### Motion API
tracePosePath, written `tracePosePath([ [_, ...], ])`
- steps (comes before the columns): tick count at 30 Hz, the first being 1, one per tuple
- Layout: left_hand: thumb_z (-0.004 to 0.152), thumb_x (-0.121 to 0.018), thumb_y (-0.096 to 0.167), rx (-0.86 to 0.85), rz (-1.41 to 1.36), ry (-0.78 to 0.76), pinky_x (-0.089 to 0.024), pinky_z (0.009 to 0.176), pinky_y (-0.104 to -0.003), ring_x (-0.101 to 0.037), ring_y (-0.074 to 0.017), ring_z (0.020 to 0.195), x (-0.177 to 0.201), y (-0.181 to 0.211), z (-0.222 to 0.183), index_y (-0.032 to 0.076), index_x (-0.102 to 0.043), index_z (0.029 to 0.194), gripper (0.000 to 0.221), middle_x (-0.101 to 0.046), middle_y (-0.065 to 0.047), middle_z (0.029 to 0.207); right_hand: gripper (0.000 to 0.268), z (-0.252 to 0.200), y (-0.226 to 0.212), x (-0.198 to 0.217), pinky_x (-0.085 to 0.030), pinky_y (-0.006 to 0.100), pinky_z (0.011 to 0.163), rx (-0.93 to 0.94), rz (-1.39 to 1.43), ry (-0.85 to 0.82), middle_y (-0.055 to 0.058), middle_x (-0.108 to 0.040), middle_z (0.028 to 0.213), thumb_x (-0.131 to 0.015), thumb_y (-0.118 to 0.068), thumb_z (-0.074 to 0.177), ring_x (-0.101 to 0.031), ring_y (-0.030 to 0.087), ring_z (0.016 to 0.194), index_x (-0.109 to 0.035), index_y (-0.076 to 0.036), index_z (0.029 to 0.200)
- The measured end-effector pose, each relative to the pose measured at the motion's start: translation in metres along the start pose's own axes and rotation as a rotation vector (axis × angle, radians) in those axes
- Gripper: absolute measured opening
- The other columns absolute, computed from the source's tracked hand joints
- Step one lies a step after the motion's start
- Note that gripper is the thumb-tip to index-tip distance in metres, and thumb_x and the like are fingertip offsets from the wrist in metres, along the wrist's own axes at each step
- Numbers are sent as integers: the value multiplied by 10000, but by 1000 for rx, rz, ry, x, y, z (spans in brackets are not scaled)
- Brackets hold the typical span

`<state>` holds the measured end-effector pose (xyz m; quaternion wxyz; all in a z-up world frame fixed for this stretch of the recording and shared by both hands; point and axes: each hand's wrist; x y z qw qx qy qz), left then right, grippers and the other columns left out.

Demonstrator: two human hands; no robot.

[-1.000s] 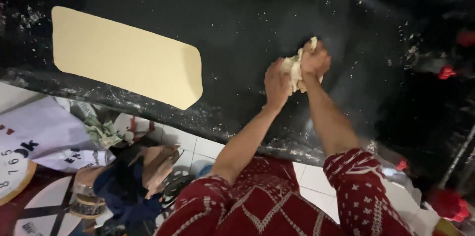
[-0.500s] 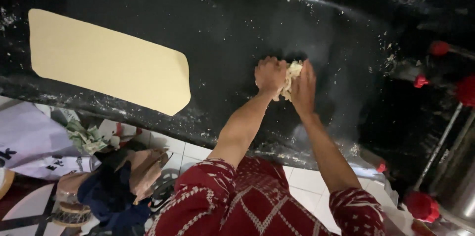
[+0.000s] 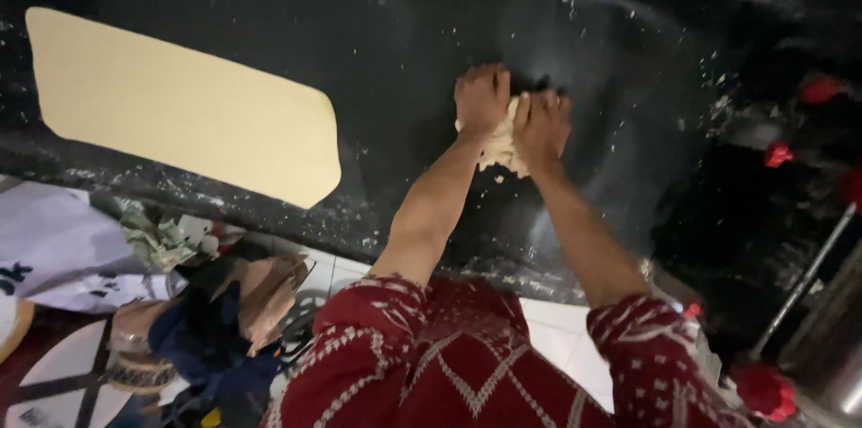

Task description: Kneading a small piece of dough by hand on a black work surface.

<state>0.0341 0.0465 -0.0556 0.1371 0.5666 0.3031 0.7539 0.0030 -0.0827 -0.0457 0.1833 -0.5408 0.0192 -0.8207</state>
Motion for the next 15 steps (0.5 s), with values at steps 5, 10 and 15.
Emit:
tracePosePath([
  [5, 1037, -434, 286, -28, -71, -29, -559, 715, -520, -699, -392, 766, 15, 21, -5, 62, -709, 780, 438, -697, -156, 759, 448, 29, 1, 6, -560, 515, 734, -236, 96, -183, 113, -674, 764, -545, -396, 1074, -699, 370, 734, -711, -120, 763],
  [10, 1015, -459, 305, -108, 279, 30, -547, 717, -507, -682, -338, 804, 40, 62, -49, 69, -615, 849, 328, -634, -129, 868, 552, 29, 8, -10, -573, 432, 740, -399, 43, -200, 102, -704, 665, -547, -528, 1029, -734, 328, 691, -757, -151, 685],
  [15, 1012, -455, 415, 25, 254, 116, -508, 612, -444, -669, -292, 581, 9, 41, -45, 142, -619, 720, 432, -609, -69, 626, 343, 15, 23, -27, -576, 507, 746, -403, 107, -181, 101, -744, 791, -593, -453, 1020, -729, 349, 768, -772, -216, 847],
])
Point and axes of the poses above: each hand's wrist, its own z-axis towards the middle knuckle, its own x-axis out of the back of the hand, y = z × x
